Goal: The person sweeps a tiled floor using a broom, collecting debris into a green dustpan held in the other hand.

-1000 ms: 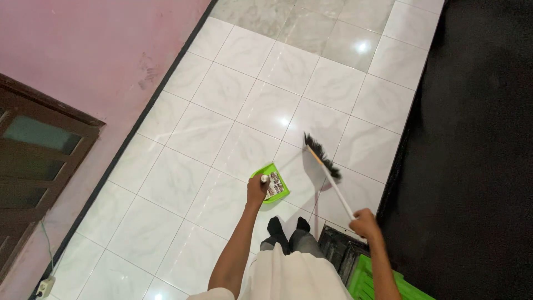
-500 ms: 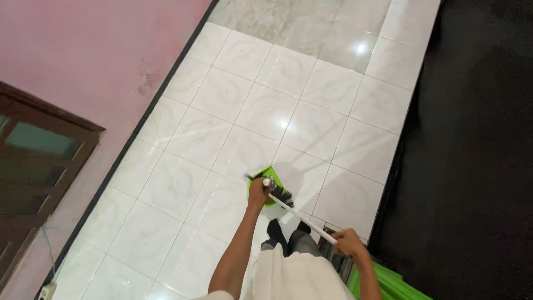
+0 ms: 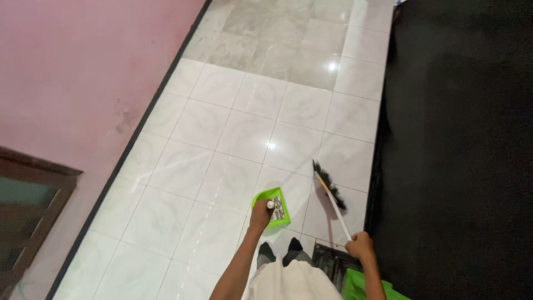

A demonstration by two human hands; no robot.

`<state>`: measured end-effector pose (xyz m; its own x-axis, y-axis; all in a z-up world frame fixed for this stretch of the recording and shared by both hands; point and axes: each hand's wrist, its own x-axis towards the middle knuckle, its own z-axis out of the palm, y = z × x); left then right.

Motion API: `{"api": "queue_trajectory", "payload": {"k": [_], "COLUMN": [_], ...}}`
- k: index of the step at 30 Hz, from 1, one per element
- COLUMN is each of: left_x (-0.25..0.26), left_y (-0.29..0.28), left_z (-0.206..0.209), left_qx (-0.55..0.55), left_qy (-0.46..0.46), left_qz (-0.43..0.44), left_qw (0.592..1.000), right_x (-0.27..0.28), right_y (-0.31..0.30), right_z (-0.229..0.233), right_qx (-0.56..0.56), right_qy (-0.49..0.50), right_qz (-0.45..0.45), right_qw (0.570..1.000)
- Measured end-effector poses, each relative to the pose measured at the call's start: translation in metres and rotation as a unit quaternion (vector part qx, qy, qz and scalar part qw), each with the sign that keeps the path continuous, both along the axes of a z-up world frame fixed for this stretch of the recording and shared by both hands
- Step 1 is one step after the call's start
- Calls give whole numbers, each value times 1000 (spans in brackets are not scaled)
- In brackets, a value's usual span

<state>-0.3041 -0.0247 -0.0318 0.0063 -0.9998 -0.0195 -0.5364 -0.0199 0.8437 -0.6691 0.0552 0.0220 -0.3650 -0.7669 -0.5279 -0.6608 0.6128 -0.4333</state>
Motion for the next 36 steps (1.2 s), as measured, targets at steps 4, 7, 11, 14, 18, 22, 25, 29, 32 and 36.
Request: {"api": "queue_trajectory", "payload": {"k": [4, 7, 11, 14, 18, 22, 25, 29, 32, 36], "left_x": [-16, -26, -29, -28, -32, -39, -37, -31, -29, -26], "left_y": [-11, -18, -34, -39, -39, -30, -28, -25, -32, -29], "left_z": [-5, -5, -1, 2, 5, 6, 7, 8, 8, 10], "left_qx": [56, 28, 54, 81, 57, -54, -26, -29, -24, 10], "left_qy": [-40, -32, -52, -65, -47, -27, -39, -34, -15, 7], "left_qz": [-31, -34, -29, -32, -34, -20, -35, -51, -70, -86], "left_qw": [997, 999, 997, 994, 997, 998, 998, 998, 997, 996], "right_x": [13, 9, -20, -50, -63, -13, 30, 86, 102, 78], "right_y": [-3, 0, 12, 29, 21, 8, 9, 26, 49, 81], "right_z": [-9, -7, 5, 22, 28, 1, -12, -12, -10, 4], "right_qx": [45, 57, 121, 87, 83, 10, 18, 50, 74, 89], "right_qy": [-56, -162, -200, -223, -192, -86, -101, -228, -286, -292], "right_qz": [-29, -68, -145, -185, -194, -117, -99, -122, -153, -210], "right_qw": [997, 983, 962, 953, 958, 989, 990, 965, 943, 929]}}
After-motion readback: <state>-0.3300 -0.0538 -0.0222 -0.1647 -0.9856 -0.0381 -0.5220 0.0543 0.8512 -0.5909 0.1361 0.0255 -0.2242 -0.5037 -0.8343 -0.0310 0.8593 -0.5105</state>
